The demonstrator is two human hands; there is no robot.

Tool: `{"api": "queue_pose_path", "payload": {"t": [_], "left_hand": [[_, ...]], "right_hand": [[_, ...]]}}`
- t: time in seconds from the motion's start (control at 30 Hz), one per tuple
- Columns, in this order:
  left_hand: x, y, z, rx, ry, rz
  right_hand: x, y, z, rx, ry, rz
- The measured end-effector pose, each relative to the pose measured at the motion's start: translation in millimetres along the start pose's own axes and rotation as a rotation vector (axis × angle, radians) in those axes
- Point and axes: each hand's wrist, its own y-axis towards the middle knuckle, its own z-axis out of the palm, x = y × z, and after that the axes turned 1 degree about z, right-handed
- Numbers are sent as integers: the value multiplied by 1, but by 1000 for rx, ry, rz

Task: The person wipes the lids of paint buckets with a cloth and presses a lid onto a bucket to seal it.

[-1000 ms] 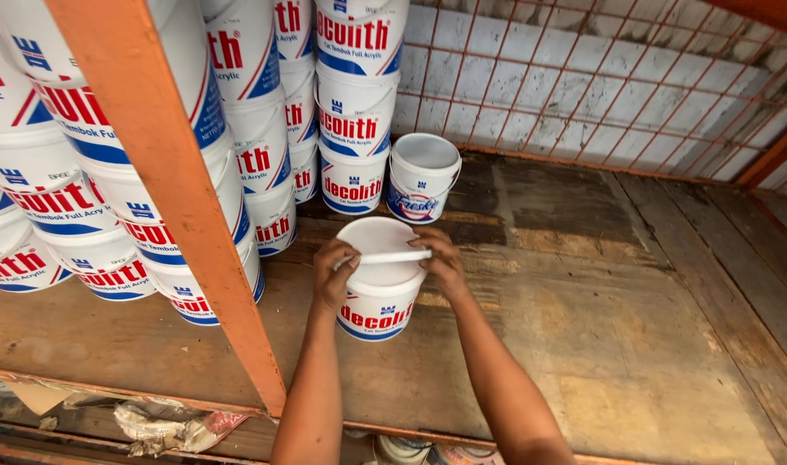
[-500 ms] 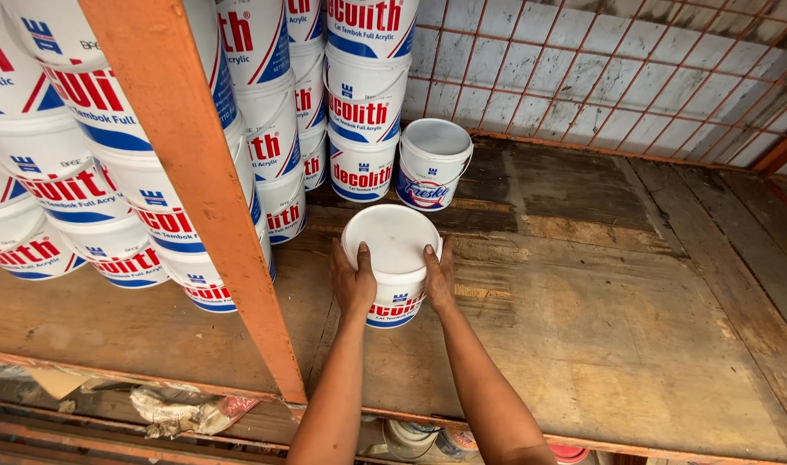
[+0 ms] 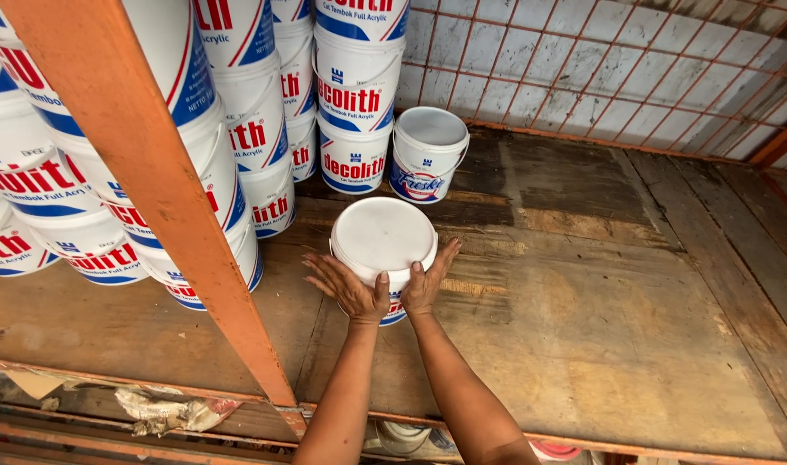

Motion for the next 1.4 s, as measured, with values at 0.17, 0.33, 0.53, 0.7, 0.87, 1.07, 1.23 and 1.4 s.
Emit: {"api": "queue_pose_path", "payload": {"t": [0.17,0.33,0.53,0.7,0.87,1.07,1.23,1.4], "left_hand": [[-5,3,2,-10,41,70],[-2,3,4,-5,44,89],[-8,18,4,-46,-12,182],[-10,18,7,-53,-31,180],[-18,18,-2,-44,-6,207],[-16,26,9,-98,-24,206],[-6,40,27,-175,-36,215],[9,49,34,-209,-109,204]], "right_hand": [[2,1,-2,11,-7,-27],[1,0,-1,-12,-71,-55],[25,16,-2,-19,-229,-341],[29,18,-5,2,-277,-386],[33,13,-4,-5,-199,-399],[23,25,6,-60,-109,-475],[19,43,22,-91,-54,-552],[17,49,38,-128,-91,-633]]}}
